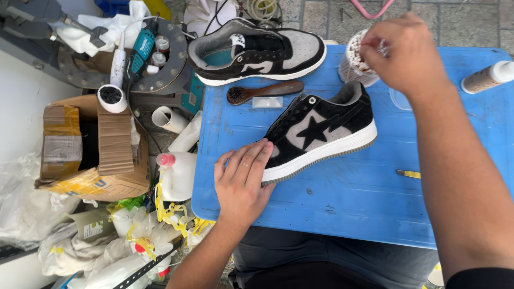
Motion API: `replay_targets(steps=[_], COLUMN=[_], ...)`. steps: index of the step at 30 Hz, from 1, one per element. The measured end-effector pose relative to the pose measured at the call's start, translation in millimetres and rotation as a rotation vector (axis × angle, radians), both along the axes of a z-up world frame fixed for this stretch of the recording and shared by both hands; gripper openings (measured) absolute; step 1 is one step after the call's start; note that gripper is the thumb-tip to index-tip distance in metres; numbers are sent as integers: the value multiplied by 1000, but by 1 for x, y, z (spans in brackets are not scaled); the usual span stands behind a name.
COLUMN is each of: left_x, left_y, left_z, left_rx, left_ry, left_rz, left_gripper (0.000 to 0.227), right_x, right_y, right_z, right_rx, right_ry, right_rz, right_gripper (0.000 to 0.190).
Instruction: The person applies yellow masking tape along the midsole of a black and grey sneaker, then uses a cotton swab to clean the white midsole. The person then uses a hairdryer to dry the shoe.
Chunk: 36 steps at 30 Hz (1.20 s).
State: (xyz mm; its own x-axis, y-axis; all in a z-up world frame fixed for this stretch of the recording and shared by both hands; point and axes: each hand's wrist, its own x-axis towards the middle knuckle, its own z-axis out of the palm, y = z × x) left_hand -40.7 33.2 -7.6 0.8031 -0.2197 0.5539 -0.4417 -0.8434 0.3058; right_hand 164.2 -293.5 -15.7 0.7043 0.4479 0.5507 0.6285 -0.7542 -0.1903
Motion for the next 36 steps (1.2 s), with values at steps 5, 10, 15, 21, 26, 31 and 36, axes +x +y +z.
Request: replay_targets(steps=[5, 10, 15, 21, 26, 31, 36], left_x=[3, 4, 3, -2, -3, -4, -5], left_y=[3, 5, 2, -1, 0, 0, -1], left_z=[-2, -3, -8, -11, -7, -7, -8], left_rx=[-6, -13, -38, -39, -20, -36, -22], left_ry=[2, 5, -19, -28, -6, -8, -7], left_rz=[-20, -11, 4, 19, 14, 4, 15], left_gripper=[74, 74, 71, 69, 70, 71, 71], right_x=[-25, -130, -230, -243, -242, -245, -244], right_y=[-25, -21, 57, 116, 126, 129, 128], right_z=[6, 17, 6, -10, -18, -23, -25], right_rx=[520, 892, 942, 752, 674, 640, 659], right_ry=[240, 342, 542, 454, 327, 291, 307], right_rz=[-44, -108, 30, -151, -195, -51, -130], right_gripper=[4, 5, 15, 16, 16, 15, 14])
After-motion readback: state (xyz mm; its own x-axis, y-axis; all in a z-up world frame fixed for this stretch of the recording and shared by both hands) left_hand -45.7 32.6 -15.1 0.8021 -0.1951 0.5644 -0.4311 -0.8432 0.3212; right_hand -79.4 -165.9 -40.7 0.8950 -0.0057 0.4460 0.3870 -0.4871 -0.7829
